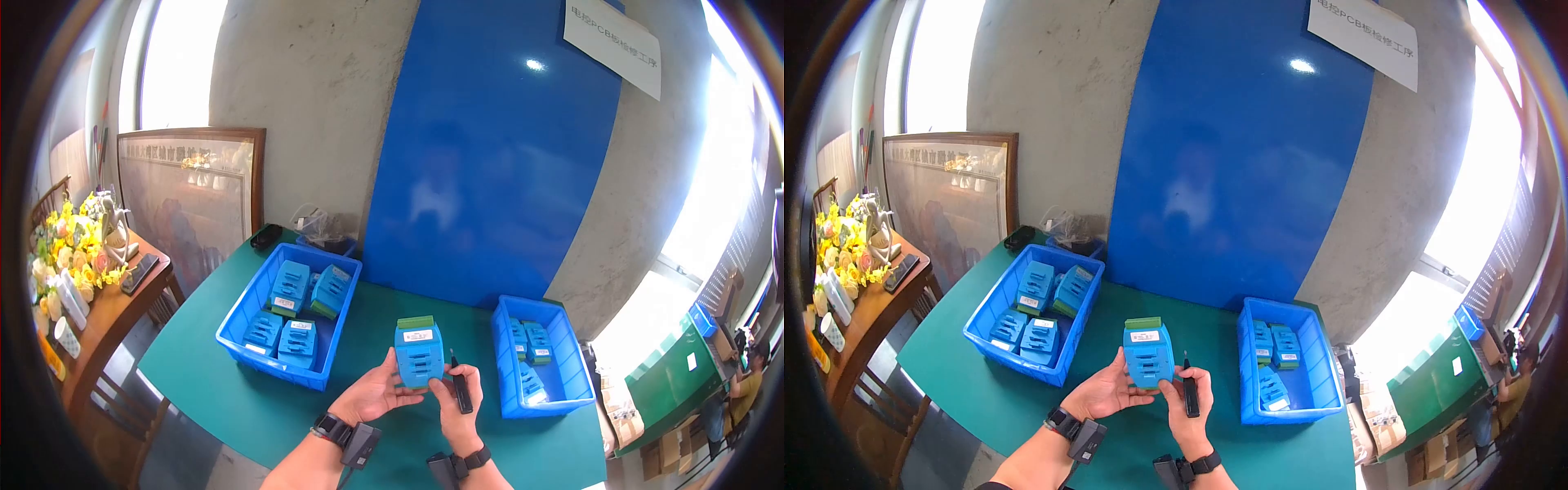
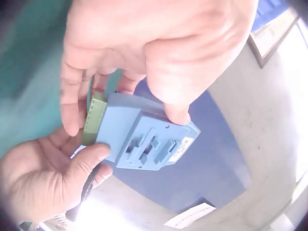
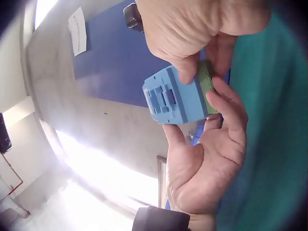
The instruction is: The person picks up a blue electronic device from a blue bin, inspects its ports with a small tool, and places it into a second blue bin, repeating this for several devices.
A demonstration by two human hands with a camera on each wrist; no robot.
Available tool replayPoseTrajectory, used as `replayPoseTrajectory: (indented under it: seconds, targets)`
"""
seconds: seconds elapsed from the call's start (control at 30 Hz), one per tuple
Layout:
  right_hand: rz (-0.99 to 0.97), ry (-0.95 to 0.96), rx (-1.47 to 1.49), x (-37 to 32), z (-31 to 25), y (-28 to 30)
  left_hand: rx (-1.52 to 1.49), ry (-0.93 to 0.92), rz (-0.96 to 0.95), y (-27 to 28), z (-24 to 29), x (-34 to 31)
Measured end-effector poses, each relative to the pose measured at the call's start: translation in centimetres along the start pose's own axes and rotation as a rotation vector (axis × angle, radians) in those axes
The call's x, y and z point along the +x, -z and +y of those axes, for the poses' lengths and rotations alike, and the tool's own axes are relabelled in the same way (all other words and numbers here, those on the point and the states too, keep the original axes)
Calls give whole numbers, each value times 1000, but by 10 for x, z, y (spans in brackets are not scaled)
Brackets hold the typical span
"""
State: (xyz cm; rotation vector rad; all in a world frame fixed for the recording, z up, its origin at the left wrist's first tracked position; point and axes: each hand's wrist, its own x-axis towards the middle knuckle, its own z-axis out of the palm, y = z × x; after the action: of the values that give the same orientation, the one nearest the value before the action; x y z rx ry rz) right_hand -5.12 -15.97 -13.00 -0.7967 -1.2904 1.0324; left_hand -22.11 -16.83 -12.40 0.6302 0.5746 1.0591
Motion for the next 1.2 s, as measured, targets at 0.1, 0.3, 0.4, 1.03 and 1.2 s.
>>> replayPoseTrajectory:
  seconds: [0.1,0.3,0.4,1.03,1.2]
  targets:
    - [-8,0,0,2,6,4,2,-1,-101,-7,3,-2]
    - [-19,233,-272,2,-17,-7,-32,-116,-84,-5,2,1]
    - [4,170,-156,-3,-26,-4,-53,-157,-63,-6,3,-1]
    - [-7,252,-235,-15,-26,-11,-150,-172,-70,-7,2,-2]
    - [-146,423,-426,-17,-38,-23,-143,-171,-10,-6,-2,1]
